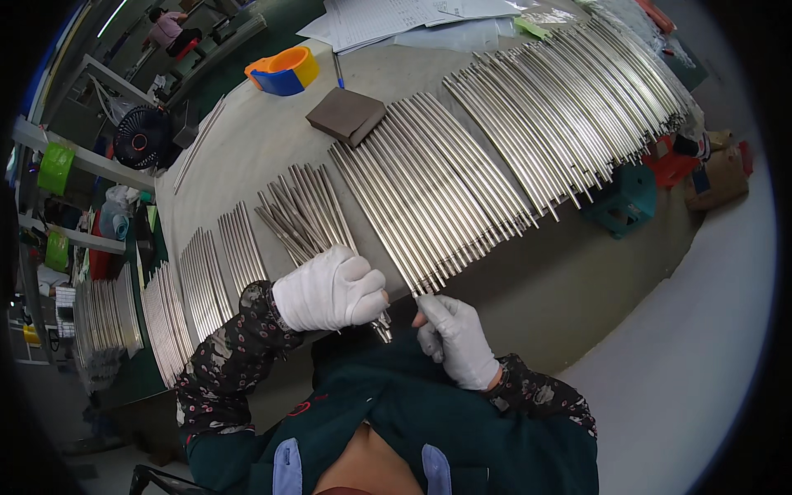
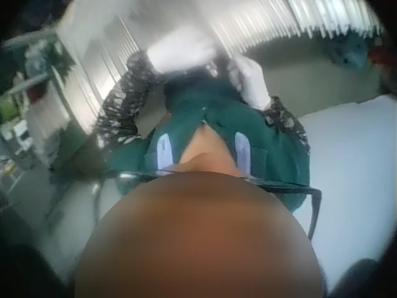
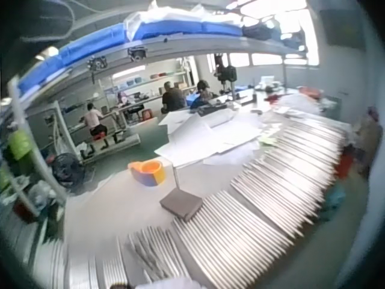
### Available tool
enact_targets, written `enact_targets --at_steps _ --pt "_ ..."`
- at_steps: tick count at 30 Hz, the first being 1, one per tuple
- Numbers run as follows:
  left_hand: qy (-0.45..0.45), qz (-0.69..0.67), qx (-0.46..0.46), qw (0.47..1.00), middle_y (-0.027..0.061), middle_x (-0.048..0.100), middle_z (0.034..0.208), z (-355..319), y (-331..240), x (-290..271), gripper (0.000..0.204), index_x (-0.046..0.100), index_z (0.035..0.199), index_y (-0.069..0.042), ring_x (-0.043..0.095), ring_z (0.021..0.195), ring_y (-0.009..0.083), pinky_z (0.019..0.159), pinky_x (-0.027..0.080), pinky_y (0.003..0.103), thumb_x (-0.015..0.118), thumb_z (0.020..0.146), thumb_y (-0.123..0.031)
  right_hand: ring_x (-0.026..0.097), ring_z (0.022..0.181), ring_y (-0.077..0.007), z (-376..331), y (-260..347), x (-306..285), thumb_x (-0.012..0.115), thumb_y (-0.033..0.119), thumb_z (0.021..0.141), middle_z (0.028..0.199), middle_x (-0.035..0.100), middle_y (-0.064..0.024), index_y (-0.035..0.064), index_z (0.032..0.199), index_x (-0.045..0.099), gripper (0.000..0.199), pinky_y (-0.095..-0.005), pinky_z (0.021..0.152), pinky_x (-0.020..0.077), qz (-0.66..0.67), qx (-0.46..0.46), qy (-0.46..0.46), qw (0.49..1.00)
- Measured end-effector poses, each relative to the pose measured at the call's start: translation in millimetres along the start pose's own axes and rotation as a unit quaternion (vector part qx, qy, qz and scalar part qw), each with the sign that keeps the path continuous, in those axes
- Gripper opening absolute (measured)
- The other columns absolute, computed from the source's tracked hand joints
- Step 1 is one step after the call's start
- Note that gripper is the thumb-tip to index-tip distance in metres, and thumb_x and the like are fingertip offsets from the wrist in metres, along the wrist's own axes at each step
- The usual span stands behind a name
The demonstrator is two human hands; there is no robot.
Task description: Sanding and organizing metal rods on a workbench in a factory setting.
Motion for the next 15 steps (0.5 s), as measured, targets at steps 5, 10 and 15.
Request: enact_targets --at_steps 5,10,15 --pt "-0.045 0.018 0.013 0.999 -0.0014 0.040 0.069 0.6 -0.2 -8.1 0.016 0.044 0.073 -0.015 0.046 0.068 0.0166 0.066 0.046 0.031 0.056 0.064 -0.019 0.037 0.041 -0.0065 5.7 4.5 -3.9 0.062 0.032 0.090 0.052 0.045 -0.0007 0.0035 0.080 0.053 0.031 -0.0209 0.039 0.0291 -0.019 0.012 -0.087 0.996" --pt "-0.046 -0.011 0.009 0.999 0.0004 0.042 0.071 -1.0 -2.7 -4.9 0.017 0.045 0.073 -0.013 0.049 0.069 0.0173 0.072 0.049 0.033 0.057 0.063 -0.019 0.038 0.043 -0.0050 -0.8 3.6 -3.1 0.069 0.021 0.085 0.054 0.047 0.0013 0.0044 0.081 0.053 0.023 -0.0190 0.040 0.0293 0.002 0.006 -0.115 0.993" --pt "-0.053 -0.021 -0.003 0.998 0.0040 0.056 0.086 3.1 -1.6 -14.1 0.018 0.046 0.073 -0.010 0.053 0.066 0.0173 0.064 0.046 0.033 0.059 0.063 -0.018 0.041 0.046 -0.0044 -6.5 -4.4 -9.3 0.069 0.017 0.083 0.058 0.050 0.0016 0.0046 0.080 0.054 0.020 -0.0186 0.041 0.0305 0.027 -0.016 -0.110 0.993"
Point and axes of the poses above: each hand's wrist, its own z-axis towards the middle knuckle, its own x-axis out of the palm, y = z × x, the point moved 9 cm from there along z, towards the middle knuckle
